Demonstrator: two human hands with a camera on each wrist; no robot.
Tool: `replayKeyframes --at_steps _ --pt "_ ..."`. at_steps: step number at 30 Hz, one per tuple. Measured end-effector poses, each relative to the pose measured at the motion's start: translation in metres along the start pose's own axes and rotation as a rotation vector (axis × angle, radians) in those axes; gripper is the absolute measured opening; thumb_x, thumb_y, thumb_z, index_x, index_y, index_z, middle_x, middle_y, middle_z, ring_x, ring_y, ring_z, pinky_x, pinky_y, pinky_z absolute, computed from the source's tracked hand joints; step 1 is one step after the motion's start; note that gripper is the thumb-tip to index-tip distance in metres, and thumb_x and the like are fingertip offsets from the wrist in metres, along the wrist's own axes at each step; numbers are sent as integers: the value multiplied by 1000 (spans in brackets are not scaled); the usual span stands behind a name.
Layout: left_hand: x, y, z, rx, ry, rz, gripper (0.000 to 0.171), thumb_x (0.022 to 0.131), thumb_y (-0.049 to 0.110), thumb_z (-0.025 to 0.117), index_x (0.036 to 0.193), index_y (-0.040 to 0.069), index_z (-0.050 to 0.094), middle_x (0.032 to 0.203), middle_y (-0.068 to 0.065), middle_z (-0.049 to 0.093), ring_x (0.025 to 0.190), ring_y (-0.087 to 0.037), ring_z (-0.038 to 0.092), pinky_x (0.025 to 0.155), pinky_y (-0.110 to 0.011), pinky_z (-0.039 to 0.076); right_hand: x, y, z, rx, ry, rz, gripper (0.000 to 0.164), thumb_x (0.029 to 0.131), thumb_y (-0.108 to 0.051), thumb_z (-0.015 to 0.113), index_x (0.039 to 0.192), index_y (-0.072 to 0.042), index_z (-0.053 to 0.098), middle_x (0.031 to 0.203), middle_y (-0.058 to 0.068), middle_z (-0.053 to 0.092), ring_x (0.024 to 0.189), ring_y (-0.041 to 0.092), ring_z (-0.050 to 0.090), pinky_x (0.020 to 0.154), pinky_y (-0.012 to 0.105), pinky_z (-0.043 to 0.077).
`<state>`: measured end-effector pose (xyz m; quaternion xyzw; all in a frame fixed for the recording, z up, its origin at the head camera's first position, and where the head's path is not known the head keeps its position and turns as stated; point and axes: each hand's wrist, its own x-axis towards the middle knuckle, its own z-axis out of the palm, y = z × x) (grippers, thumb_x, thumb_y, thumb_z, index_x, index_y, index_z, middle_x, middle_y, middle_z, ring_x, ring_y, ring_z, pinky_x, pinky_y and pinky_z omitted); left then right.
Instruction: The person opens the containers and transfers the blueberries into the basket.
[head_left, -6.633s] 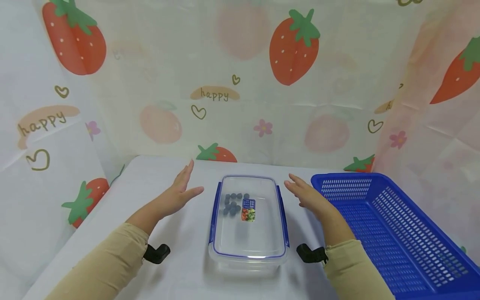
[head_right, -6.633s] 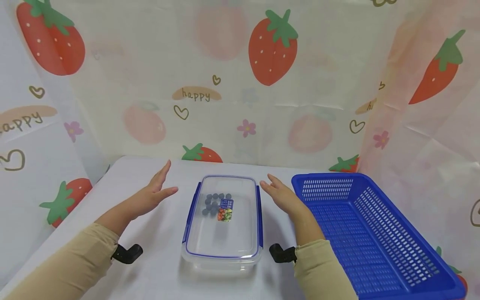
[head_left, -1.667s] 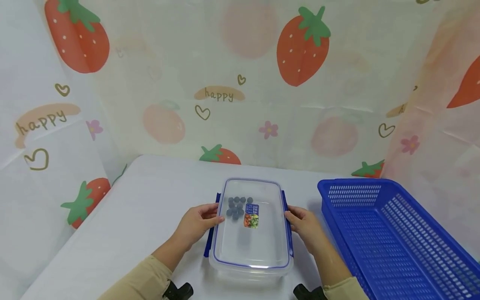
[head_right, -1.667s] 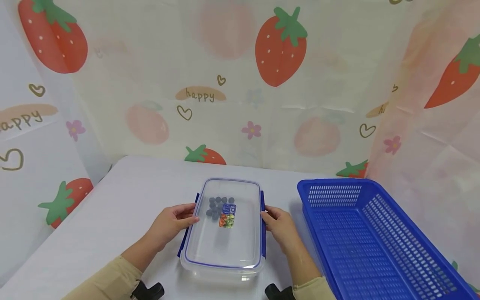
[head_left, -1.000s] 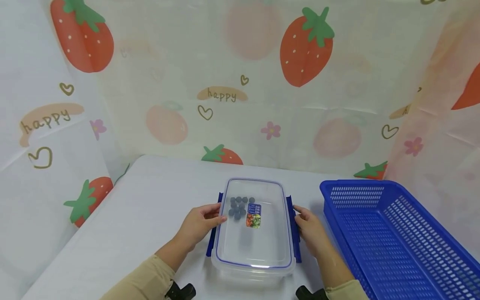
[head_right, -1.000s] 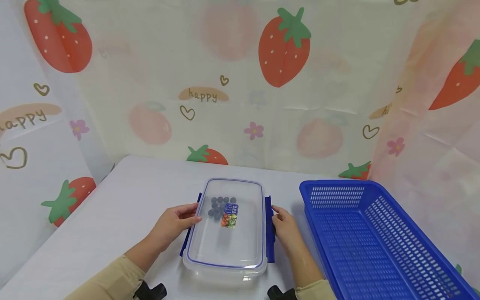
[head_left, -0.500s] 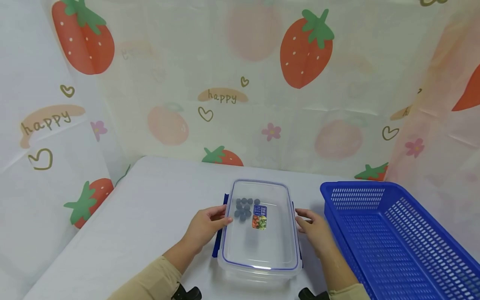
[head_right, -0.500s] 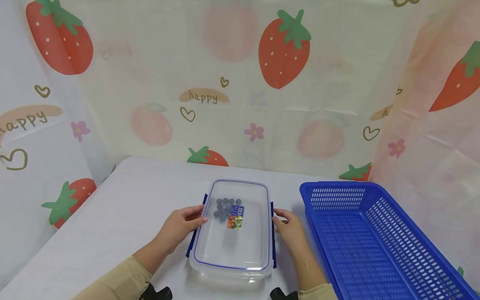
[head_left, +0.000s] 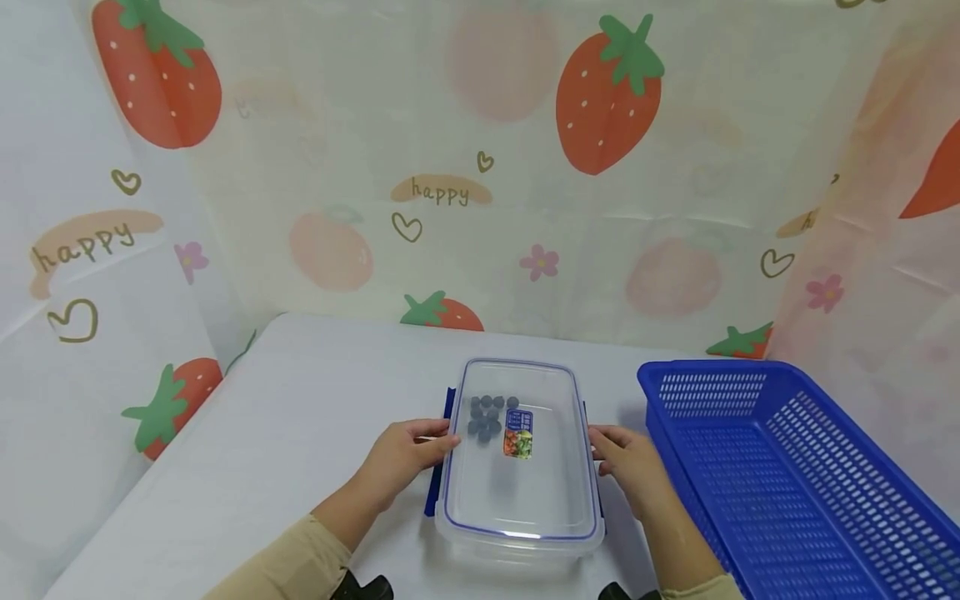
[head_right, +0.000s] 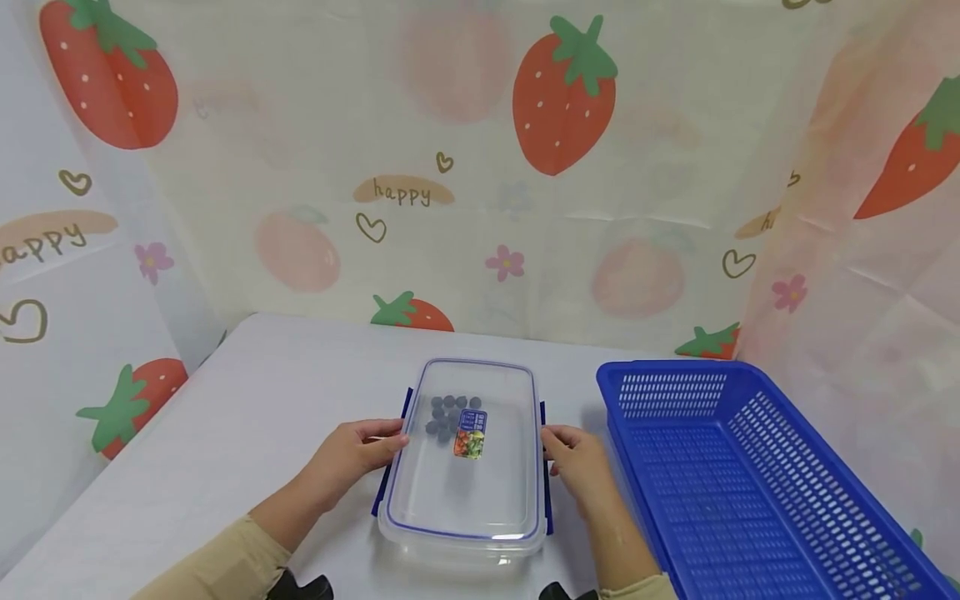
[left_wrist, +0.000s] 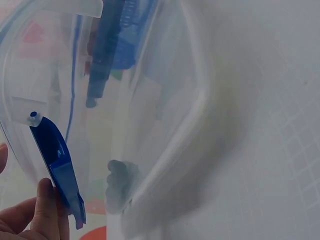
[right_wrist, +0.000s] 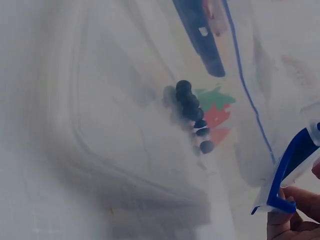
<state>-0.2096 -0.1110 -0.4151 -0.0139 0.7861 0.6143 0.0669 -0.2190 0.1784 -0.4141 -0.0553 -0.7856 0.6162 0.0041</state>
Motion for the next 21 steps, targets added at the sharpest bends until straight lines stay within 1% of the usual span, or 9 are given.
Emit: replayKeyframes --at_steps 2,5,9,13,18,21 --pt "-1 1 0 -34 -9 -7 52 79 33 71 118 1 60 117 -13 60 97 -19 63 82 -34 50 -1 -1 1 6 -11 9 32 91 -14 56 112 10 59 85 7 65 71 13 57 62 25 47" --pt "-2 3 -1 -90 -33 -23 47 82 31 69 116 0 61 116 -13 61 96 -19 63 83 -33 50 -3 -1 2 -10 -16 21 32 91 -14 56 112 9 59 89 8 64 73 14 56 66 26 46" --pt "-3 5 -2 -91 -68 -28 44 84 27 67 118 0 59 113 -10 61 96 -18 61 84 -34 49 -4 0 3 -32 -9 23 35 88 -16 61 114 8 59 96 9 61 73 14 51 69 27 44" --pt "-5 6 -2 -84 -100 -43 44 85 26 65 122 2 56 115 -9 59 102 -19 58 88 -36 47 -6 2 4 12 -7 24 39 87 -15 63 117 9 57 99 8 61 74 12 50 69 24 44" --pt "-6 5 -1 -134 -141 -65 43 89 28 59 124 3 52 122 -10 54 113 -23 53 92 -38 44 -6 4 4 68 -20 14 40 86 -12 64 118 10 56 98 6 62 77 9 54 65 21 45" --pt "-7 6 -1 -150 -152 -70 43 90 28 58 125 3 51 124 -11 52 115 -25 51 92 -39 43 -6 4 4 83 -22 16 39 85 -11 64 118 10 56 97 5 63 77 9 55 65 22 45"
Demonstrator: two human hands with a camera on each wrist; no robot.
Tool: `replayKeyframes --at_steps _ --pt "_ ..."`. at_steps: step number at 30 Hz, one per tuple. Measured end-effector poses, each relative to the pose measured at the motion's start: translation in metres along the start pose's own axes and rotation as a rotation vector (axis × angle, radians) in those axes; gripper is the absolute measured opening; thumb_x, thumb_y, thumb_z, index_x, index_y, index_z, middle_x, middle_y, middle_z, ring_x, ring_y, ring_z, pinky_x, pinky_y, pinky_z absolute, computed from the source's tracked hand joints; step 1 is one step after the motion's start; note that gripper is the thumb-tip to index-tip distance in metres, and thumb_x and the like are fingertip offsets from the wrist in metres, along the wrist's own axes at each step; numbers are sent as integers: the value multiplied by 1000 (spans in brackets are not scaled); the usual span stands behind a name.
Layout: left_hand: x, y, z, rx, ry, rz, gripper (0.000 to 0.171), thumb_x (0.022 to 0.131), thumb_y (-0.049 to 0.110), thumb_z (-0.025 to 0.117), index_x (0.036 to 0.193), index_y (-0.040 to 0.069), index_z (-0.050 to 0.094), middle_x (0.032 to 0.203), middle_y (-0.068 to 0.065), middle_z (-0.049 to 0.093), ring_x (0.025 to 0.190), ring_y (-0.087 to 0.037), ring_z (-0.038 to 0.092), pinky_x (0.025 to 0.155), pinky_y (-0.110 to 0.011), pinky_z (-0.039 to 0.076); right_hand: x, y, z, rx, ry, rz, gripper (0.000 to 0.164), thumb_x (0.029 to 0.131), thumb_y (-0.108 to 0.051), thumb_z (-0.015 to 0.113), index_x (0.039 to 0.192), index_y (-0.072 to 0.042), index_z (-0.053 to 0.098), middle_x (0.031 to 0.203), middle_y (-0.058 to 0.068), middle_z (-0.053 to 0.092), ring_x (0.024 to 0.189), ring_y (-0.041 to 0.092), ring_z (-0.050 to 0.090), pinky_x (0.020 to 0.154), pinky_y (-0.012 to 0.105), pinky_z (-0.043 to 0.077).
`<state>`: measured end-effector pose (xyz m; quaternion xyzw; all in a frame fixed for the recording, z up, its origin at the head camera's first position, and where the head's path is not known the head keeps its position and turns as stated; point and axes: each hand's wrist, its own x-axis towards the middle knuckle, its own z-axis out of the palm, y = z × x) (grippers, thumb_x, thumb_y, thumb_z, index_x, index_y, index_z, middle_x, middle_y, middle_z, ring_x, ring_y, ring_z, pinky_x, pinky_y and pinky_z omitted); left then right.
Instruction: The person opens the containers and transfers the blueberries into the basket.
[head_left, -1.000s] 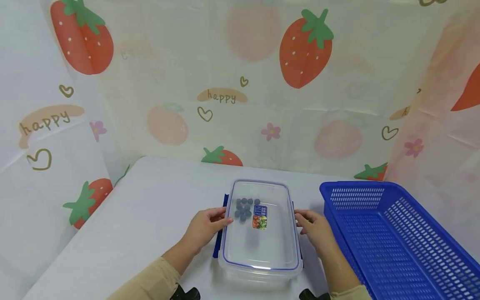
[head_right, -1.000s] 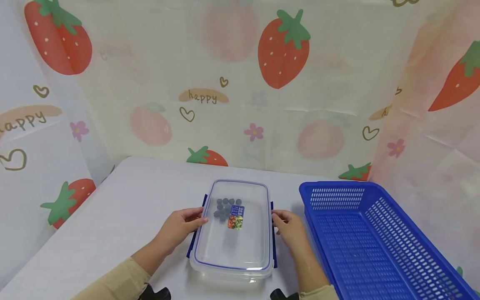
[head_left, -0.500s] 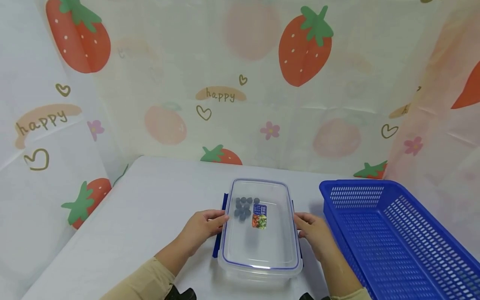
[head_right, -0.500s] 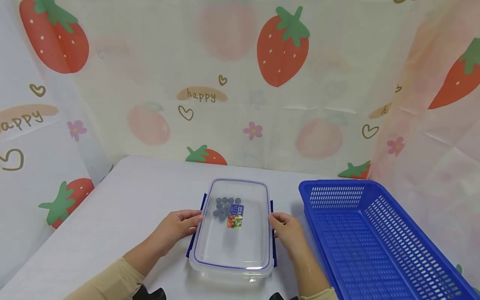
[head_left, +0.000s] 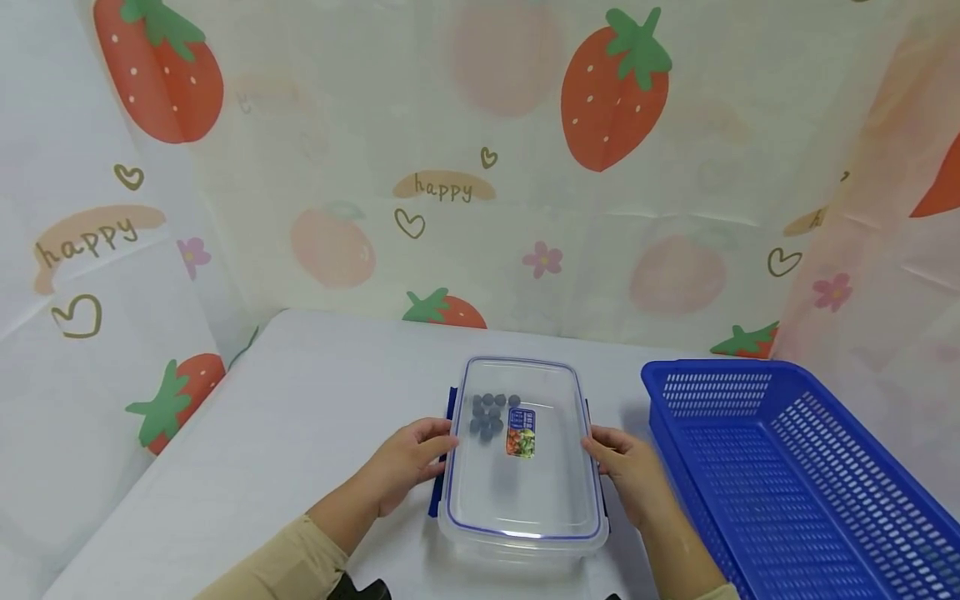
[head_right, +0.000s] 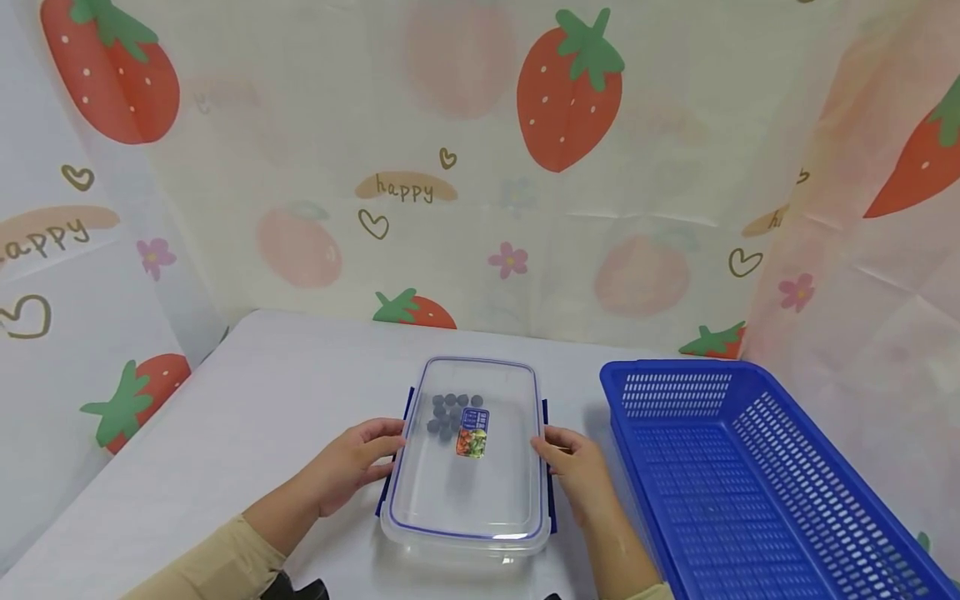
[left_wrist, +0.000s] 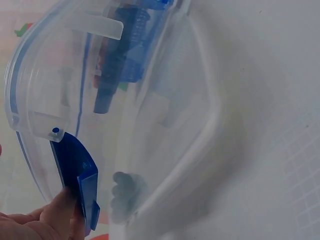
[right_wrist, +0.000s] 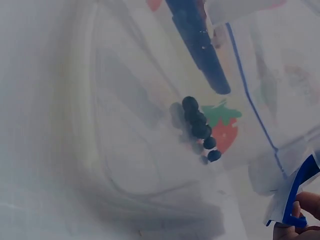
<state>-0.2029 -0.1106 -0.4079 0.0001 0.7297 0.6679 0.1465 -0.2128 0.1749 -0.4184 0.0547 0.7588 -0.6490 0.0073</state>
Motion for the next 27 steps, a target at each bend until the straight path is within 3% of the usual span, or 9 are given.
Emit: replayKeyframes --at_steps 11,18,27 --pt "-7 8 1 -9 -28 -11 53 88 23 62 130 -1 42 124 -18 46 112 -27 51 90 -40 45 -2 2 1 27 14 33 46 85 -16 65 122 8 54 124 19 53 86 9 54 72 21 45" --pt "-8 8 -1 -35 -72 -16 58 85 18 65 132 -2 37 126 -20 43 107 -24 52 90 -38 45 -2 4 3 83 37 57 45 85 -11 64 123 8 52 123 16 53 83 7 52 71 19 44" --pt "-12 8 -2 -151 -124 -21 57 85 9 63 133 -3 35 129 -21 38 109 -24 50 91 -35 45 -6 1 6 151 3 44 46 88 -11 59 127 10 47 118 18 54 87 8 57 74 22 48"
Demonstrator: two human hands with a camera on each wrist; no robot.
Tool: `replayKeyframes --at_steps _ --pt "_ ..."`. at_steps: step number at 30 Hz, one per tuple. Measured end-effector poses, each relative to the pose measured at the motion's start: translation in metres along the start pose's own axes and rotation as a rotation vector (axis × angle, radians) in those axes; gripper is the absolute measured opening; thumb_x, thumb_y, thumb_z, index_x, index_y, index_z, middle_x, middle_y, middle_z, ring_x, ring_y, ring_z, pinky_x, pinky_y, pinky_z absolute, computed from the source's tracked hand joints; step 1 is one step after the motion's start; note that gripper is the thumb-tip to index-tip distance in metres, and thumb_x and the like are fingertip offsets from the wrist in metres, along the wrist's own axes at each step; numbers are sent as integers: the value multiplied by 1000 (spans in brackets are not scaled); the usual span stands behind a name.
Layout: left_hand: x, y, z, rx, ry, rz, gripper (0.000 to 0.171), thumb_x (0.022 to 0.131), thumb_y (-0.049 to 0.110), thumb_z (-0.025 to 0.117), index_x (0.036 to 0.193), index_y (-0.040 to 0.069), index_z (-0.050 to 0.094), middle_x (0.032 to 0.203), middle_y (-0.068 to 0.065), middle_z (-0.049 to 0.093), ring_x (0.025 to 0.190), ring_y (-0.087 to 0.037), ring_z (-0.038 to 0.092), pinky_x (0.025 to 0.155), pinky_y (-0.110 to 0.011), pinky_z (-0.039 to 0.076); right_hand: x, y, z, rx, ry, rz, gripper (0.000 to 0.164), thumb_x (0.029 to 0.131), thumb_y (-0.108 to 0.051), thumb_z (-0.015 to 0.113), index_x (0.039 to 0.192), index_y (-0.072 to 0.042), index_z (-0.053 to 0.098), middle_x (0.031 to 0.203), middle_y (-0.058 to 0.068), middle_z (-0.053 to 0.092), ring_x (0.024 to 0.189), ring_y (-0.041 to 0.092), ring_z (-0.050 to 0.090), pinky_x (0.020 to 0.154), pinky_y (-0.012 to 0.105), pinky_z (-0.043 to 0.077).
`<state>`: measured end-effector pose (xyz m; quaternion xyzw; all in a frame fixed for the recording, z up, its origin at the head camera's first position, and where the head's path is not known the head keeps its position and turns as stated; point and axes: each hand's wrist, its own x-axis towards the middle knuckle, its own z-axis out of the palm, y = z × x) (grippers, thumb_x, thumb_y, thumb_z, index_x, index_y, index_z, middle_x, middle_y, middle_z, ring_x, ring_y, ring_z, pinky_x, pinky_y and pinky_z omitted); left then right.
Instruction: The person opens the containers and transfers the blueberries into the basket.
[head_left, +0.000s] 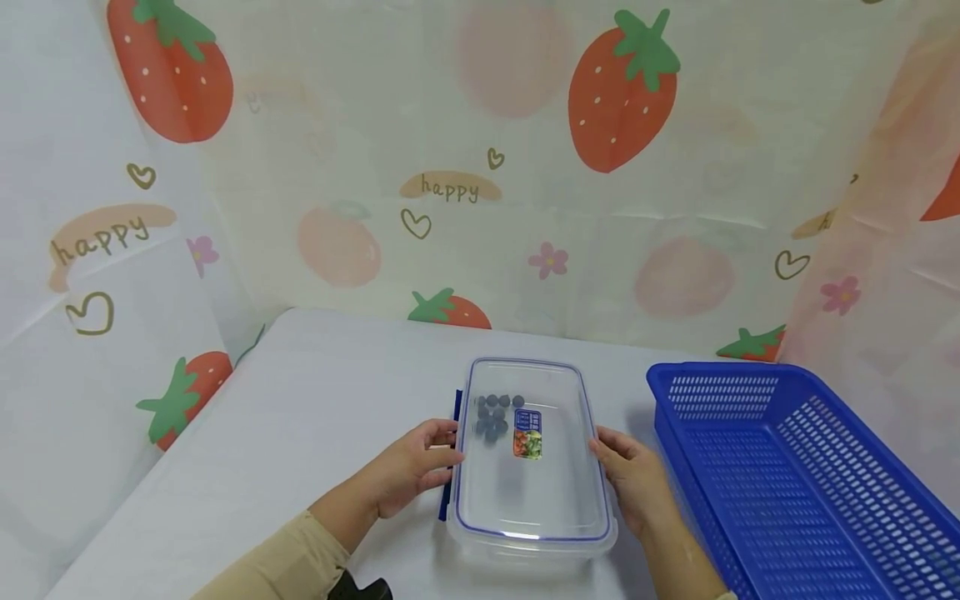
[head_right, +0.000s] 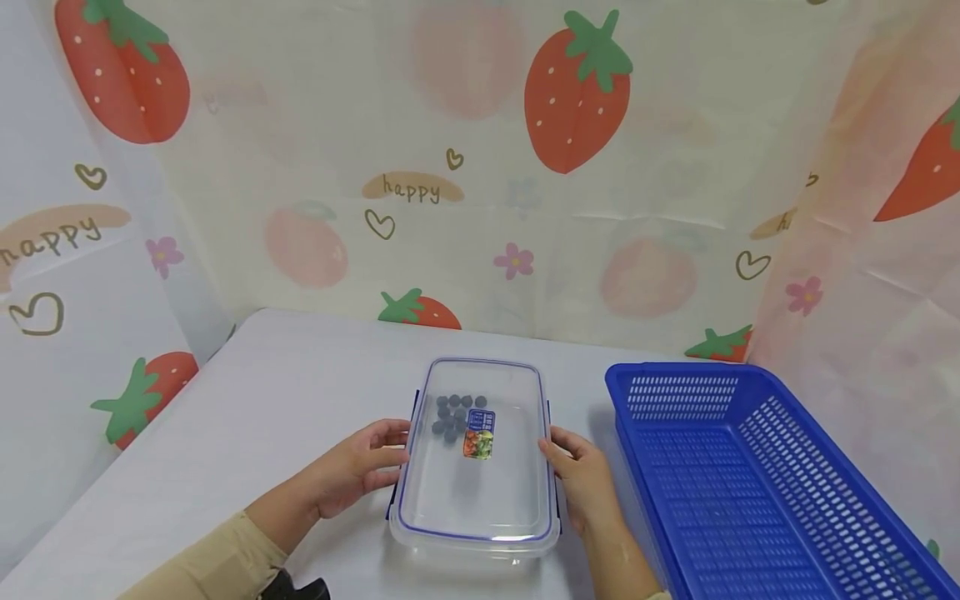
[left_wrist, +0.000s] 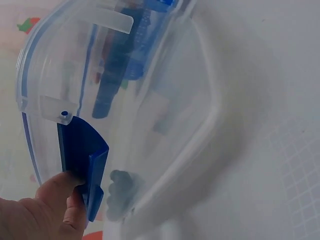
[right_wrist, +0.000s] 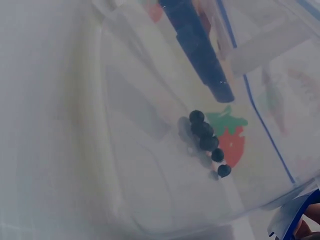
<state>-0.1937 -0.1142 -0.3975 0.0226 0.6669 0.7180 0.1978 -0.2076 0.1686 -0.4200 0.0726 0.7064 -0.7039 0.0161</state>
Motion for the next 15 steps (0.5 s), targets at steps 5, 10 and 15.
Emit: replayKeyframes --at_steps 5,10,15 --pt "1 -2 -3 -12 -26 -3 61 85 10 63 135 -2 32 130 -21 37 109 -24 50 91 -36 45 0 1 1 21 -16 2 44 90 -9 56 129 8 45 116 15 54 87 9 57 75 23 49" --pt "2 -1 -3 -11 -24 -10 61 85 11 63 135 -2 31 130 -21 37 108 -24 51 90 -35 46 -2 2 0 53 -34 -1 45 90 -11 57 130 7 44 115 12 55 87 11 58 75 25 49" --pt "3 1 -3 7 -32 -23 66 84 13 65 138 -1 30 130 -20 37 110 -24 50 91 -35 45 -1 5 0 71 -49 -4 45 90 -8 54 131 7 43 119 15 53 88 11 59 76 26 49"
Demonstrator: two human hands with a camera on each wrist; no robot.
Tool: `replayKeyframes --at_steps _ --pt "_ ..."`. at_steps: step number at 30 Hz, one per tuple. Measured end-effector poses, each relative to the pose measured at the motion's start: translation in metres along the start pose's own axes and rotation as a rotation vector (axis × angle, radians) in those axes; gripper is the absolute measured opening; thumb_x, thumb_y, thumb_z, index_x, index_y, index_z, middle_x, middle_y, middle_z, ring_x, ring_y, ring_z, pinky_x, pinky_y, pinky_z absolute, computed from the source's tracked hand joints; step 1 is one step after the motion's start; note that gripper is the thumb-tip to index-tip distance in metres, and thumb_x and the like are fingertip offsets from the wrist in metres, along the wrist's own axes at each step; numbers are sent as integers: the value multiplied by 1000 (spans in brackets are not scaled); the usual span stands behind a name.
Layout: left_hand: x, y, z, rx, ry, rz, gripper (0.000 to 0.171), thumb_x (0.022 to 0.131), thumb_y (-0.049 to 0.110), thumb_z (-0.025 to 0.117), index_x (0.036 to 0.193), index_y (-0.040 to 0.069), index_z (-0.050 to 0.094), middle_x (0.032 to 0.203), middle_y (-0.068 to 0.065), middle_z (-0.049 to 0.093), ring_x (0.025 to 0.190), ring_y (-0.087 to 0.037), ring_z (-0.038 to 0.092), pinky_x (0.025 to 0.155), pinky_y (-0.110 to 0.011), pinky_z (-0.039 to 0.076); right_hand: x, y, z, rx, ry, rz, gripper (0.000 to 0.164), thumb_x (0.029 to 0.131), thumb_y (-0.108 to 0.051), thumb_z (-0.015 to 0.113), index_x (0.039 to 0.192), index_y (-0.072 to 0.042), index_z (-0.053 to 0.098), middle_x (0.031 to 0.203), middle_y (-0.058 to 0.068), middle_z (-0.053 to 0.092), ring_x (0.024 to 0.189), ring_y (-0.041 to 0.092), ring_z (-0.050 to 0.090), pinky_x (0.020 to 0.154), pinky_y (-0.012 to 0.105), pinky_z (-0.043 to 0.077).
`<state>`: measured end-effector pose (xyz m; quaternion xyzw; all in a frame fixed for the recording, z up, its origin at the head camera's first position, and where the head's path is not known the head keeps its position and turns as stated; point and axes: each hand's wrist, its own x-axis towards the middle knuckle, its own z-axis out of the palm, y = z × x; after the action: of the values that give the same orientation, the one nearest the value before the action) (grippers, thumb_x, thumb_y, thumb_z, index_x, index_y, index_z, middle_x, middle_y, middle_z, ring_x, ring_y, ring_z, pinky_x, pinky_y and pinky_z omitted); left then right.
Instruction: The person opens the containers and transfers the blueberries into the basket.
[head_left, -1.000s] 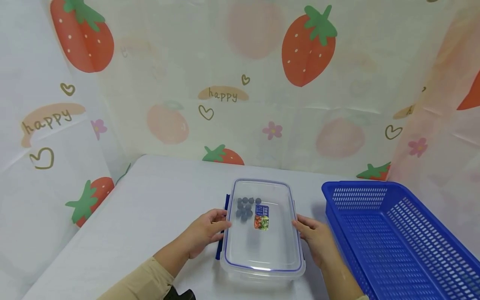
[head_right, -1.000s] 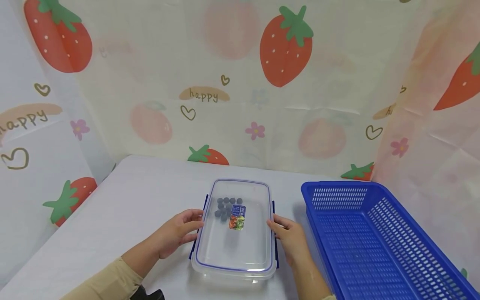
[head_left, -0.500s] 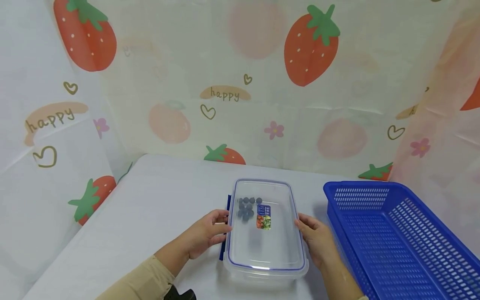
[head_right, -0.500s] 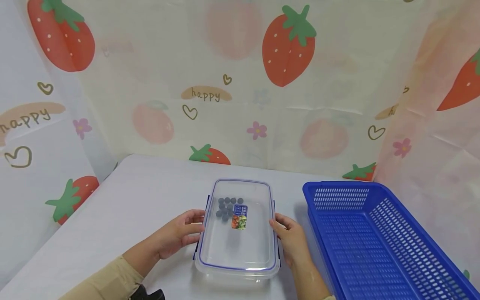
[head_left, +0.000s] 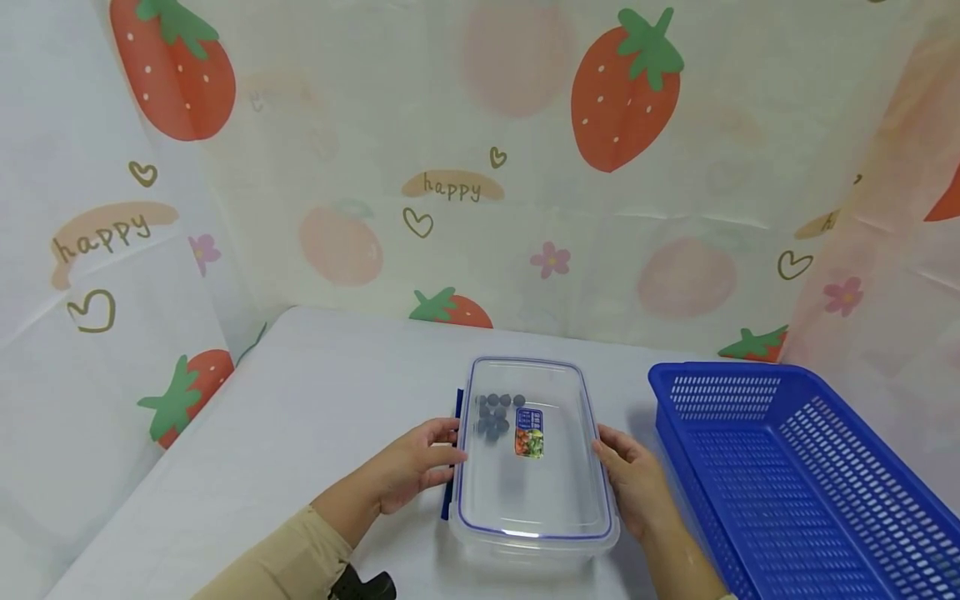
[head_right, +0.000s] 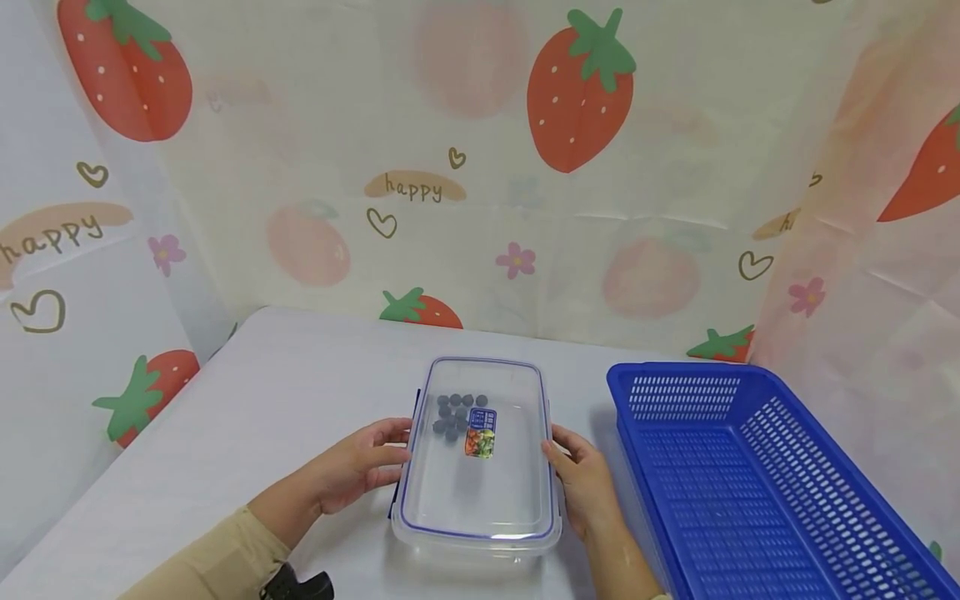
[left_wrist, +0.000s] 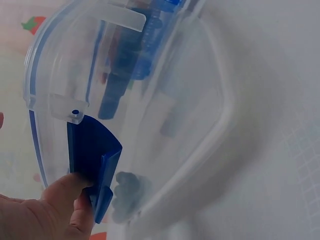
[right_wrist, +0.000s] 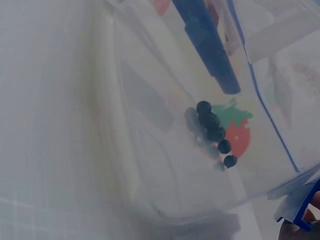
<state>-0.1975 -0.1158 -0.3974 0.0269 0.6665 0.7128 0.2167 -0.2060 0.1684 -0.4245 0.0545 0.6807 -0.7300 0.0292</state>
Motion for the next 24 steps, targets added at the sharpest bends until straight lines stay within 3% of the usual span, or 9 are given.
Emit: replayKeyframes --at_steps 5,12,19,24 --pt "0 0 -2 -7 -23 2 66 84 11 63 139 -1 29 131 -20 35 111 -25 48 92 -36 44 -1 3 -4 21 -49 -14 48 92 -10 53 134 7 39 128 18 49 92 8 58 78 25 49" --pt "-1 -2 -5 -10 -49 4 68 82 8 64 139 0 28 131 -20 32 111 -25 47 93 -37 44 -3 3 -14 80 -186 -85 52 96 -16 47 137 11 29 131 8 47 106 1 54 87 19 44" --pt "0 -1 -6 21 -81 9 72 80 7 64 140 2 25 135 -20 29 113 -26 46 93 -36 44 -3 -2 -16 62 -228 -70 56 94 -12 50 140 6 25 144 20 27 106 -1 52 87 20 44" --pt "-1 2 -5 53 -91 26 75 81 12 67 141 8 23 135 -22 32 114 -28 48 91 -37 45 -2 -2 -16 54 -245 -100 55 94 -8 48 141 6 23 144 23 26 107 -1 51 88 18 43"
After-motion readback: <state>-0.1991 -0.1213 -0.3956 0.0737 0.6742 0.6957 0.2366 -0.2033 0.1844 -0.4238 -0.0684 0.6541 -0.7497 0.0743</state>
